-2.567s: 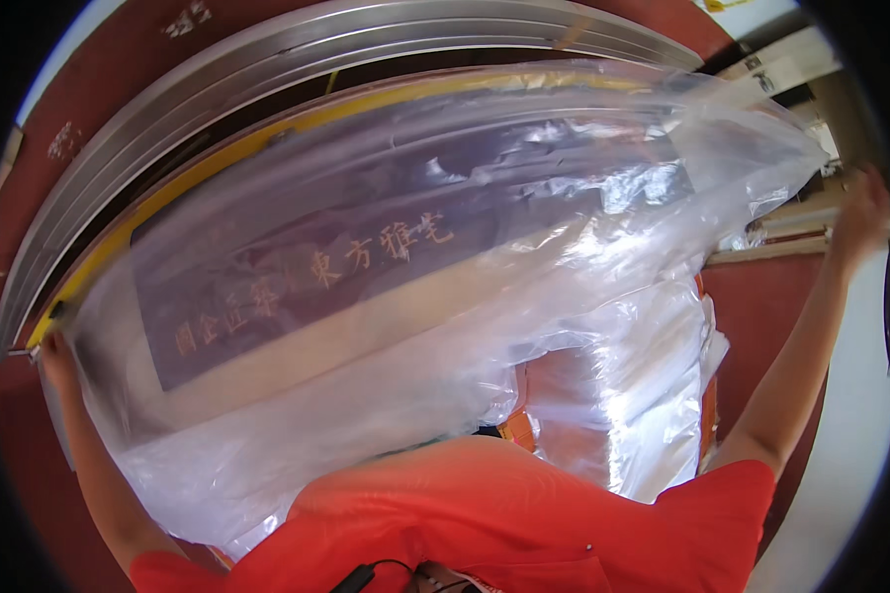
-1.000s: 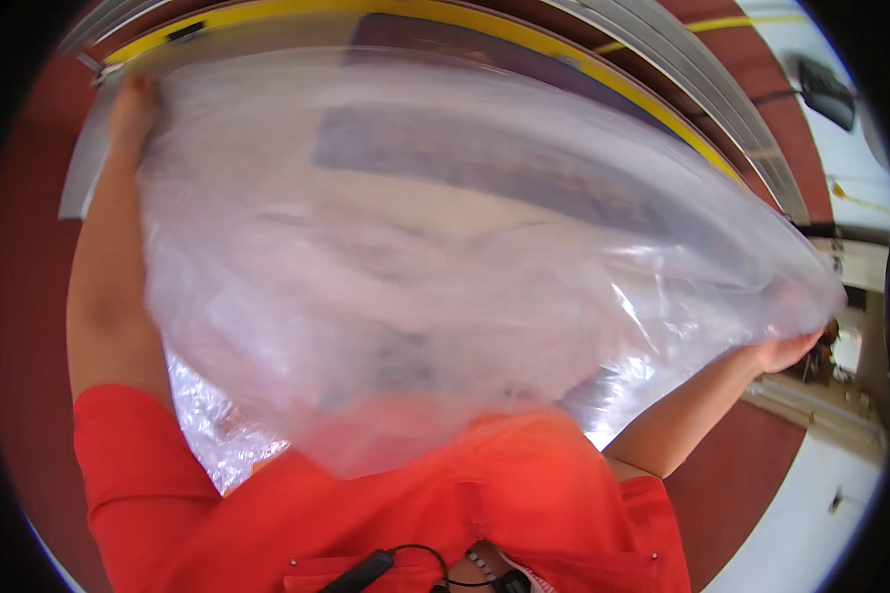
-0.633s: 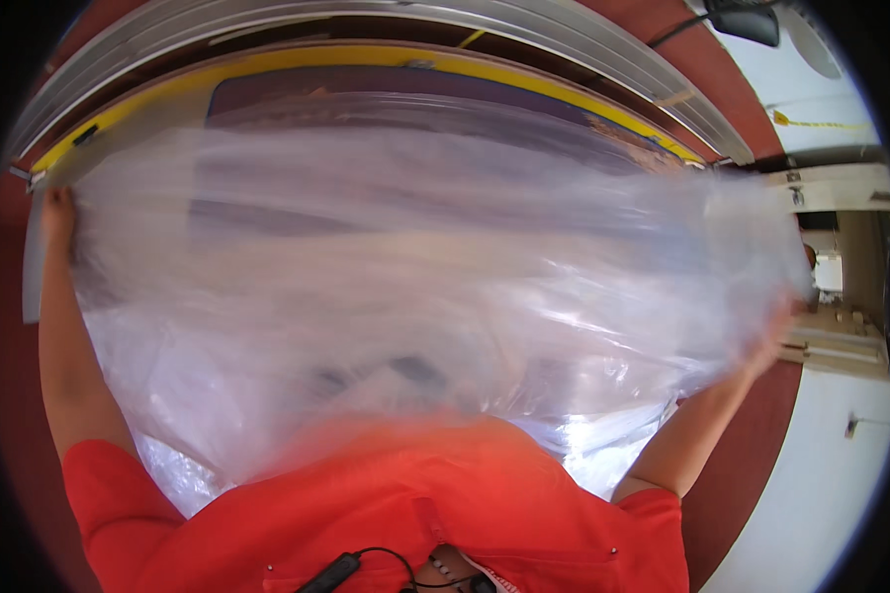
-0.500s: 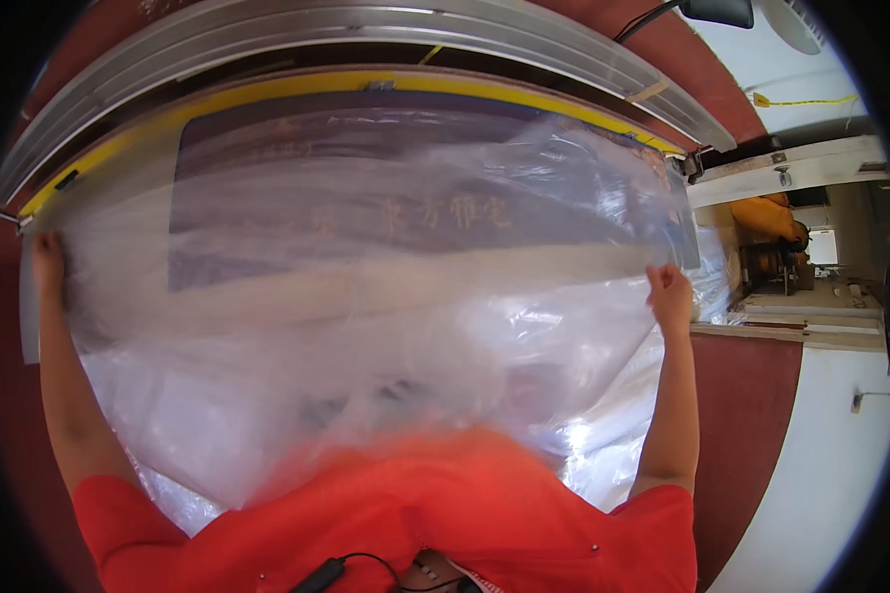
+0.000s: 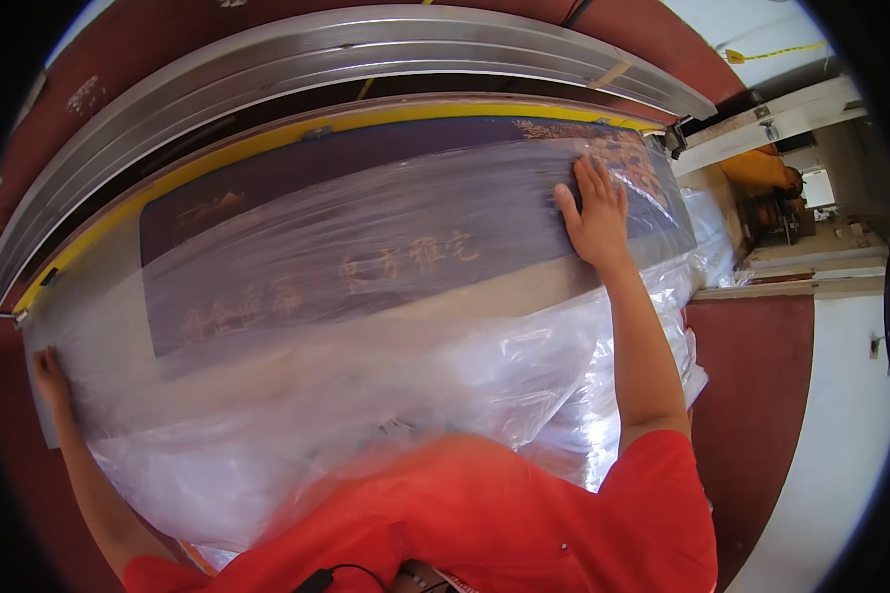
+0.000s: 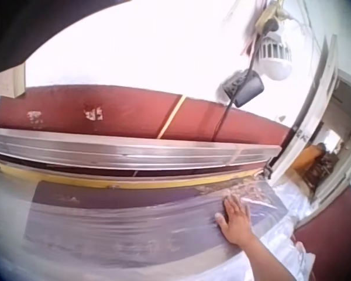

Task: The person wraps a large, flat rectangular object with a clear plastic sheet. They repeatedly pull the plastic over the object, smooth it down, and adjust the edges to ensure full coverage. The object appears to be a framed picture or artwork with Chinese characters visible through the plastic.

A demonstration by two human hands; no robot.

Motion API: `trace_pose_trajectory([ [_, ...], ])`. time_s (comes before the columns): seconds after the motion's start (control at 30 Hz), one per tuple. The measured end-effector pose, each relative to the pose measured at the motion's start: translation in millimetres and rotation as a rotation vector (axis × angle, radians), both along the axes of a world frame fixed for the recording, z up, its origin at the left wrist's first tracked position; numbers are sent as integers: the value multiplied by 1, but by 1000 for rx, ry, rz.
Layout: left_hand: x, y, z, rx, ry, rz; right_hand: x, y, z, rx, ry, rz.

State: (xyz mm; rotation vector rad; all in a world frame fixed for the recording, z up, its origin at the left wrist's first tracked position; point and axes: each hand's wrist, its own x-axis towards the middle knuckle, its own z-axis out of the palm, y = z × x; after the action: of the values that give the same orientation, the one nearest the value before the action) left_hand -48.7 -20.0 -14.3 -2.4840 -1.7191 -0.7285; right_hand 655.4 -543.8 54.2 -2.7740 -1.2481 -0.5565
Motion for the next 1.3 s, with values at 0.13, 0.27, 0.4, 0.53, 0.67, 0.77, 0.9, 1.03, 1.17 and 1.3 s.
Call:
trace_pose_trajectory([
  [0.13,5,-5,8,-21,-61,13,57,13,11,137,-32,-20],
  [0.27,-28,4,29,-177,-189,-16,92,13,-14,432,-1,-123],
  [0.4,-27,3,54,-463,-405,194,77,20,-4,238,-35,-35],
  [0.53,27,6,82,-138,-508,245,84,20,24,683,509,29],
  [0.67,-22,77,13,221,-65,242,92,18,-11,742,661,-145],
  [0.77,57,101,-4,169,-336,214,129,17,1,637,403,-157],
  [0.9,9,166,-5,-141,-560,267,152,70,-8,653,291,-207],
  [1.03,113,123,-6,-171,-209,471,137,42,-6,734,311,-379],
  [1.17,-6,162,6,-168,-294,615,138,73,-22,802,393,-433],
  [1.3,51,155,-26,-382,-709,531,137,53,-18,850,287,-468],
])
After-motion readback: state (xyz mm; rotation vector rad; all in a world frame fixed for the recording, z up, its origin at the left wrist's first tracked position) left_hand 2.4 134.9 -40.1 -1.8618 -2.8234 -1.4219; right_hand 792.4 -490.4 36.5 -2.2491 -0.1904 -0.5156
